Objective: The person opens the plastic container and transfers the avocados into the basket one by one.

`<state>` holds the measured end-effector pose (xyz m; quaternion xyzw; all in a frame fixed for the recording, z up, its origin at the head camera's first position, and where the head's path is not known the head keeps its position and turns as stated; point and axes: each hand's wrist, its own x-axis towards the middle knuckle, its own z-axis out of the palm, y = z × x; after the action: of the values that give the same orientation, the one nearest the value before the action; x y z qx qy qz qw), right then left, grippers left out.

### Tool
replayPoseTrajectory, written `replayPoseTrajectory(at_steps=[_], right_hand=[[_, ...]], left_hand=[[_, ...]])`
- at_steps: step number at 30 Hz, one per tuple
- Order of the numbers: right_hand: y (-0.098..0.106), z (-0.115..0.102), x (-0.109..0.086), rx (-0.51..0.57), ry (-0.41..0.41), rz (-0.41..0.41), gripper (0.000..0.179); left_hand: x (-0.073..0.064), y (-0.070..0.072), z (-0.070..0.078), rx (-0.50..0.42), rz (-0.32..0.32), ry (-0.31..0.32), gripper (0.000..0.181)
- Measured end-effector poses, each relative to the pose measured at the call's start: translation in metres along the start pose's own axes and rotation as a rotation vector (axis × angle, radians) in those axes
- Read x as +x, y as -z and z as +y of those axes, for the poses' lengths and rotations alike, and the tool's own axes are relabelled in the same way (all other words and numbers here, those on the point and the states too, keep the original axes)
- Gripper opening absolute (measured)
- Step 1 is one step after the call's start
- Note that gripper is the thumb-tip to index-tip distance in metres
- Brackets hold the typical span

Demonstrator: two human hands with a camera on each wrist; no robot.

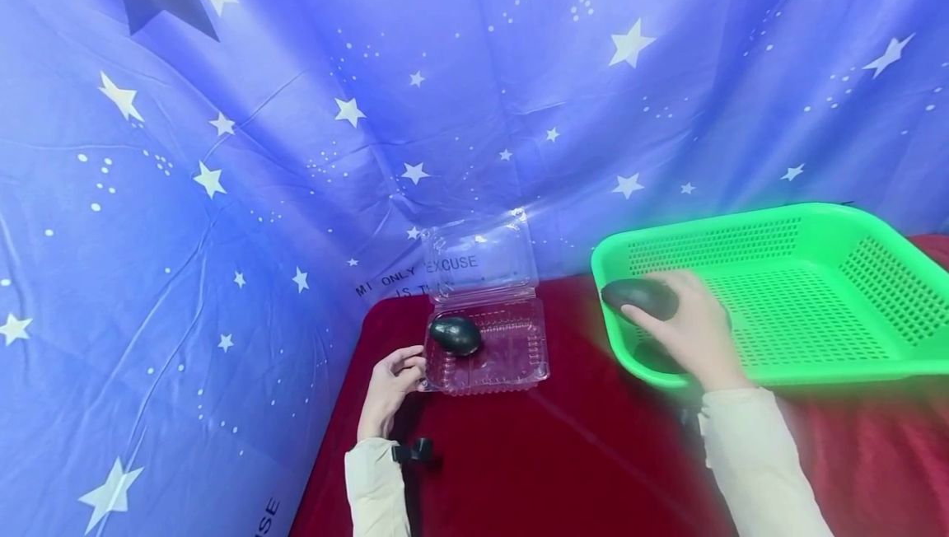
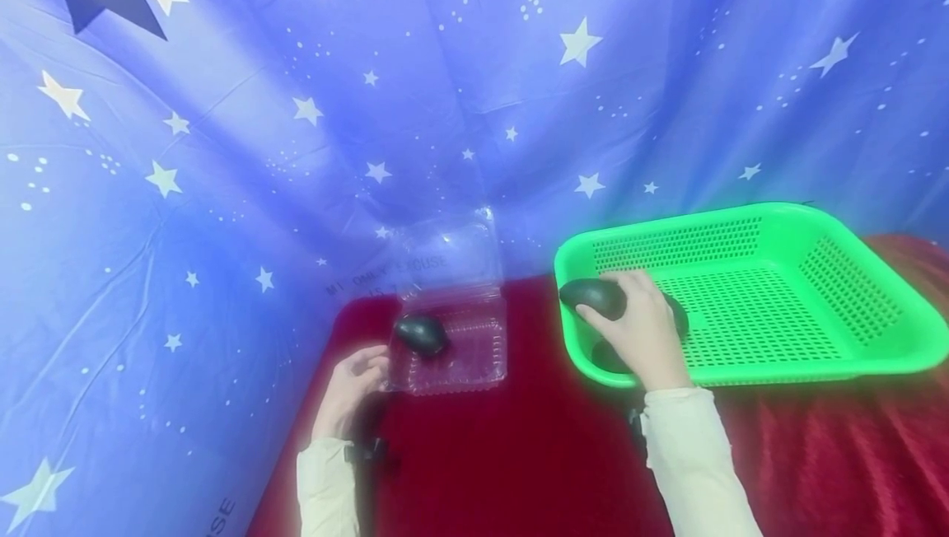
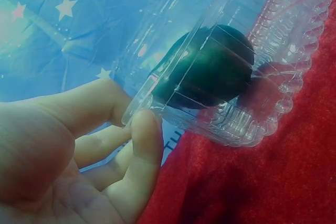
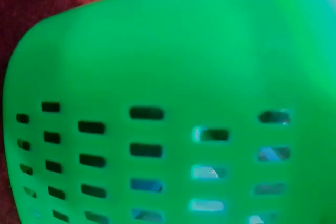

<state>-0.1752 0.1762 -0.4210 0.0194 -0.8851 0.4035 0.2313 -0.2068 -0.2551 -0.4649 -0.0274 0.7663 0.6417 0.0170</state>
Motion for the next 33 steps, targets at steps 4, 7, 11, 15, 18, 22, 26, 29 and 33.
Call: replayPoseTrajectory(at_steps=[4, 7, 11, 15, 18, 22, 26, 29, 33], right_hand=[[0.003, 0.001, 0.001, 0.013, -0.024, -0.023, 0.058], [0.004, 0.003, 0.002, 0.025, -0.022, -0.035, 0.059], [0.005, 0.006, 0.003, 0.037, -0.007, -0.045, 0.059], [0.006, 0.010, 0.003, 0.025, 0.008, -0.057, 0.059], [0.006, 0.012, 0.003, 0.010, 0.015, -0.079, 0.057], [0.004, 0.011, 0.003, -0.012, 0.023, -0.116, 0.054], [0.002, 0.013, 0.003, -0.032, 0.026, -0.146, 0.055], [0.002, 0.016, 0.003, -0.055, 0.029, -0.146, 0.055], [0.002, 0.016, 0.003, -0.076, 0.038, -0.145, 0.055]], left_hand=[[-0.001, -0.001, 0.001, -0.006, 0.000, -0.001, 0.045], [-0.001, -0.001, 0.000, -0.015, 0.004, -0.001, 0.045], [0.000, -0.001, -0.001, -0.015, 0.010, 0.002, 0.045], [-0.001, -0.001, 0.000, -0.013, 0.006, -0.002, 0.045], [-0.001, -0.001, 0.000, -0.014, 0.004, -0.002, 0.044], [-0.001, 0.002, 0.001, -0.007, 0.010, 0.001, 0.044], [-0.001, 0.003, 0.002, -0.003, 0.017, -0.006, 0.045], [-0.001, 0.002, 0.001, -0.003, 0.001, -0.004, 0.046], [0.000, 0.002, 0.000, -0.002, -0.009, -0.003, 0.047]])
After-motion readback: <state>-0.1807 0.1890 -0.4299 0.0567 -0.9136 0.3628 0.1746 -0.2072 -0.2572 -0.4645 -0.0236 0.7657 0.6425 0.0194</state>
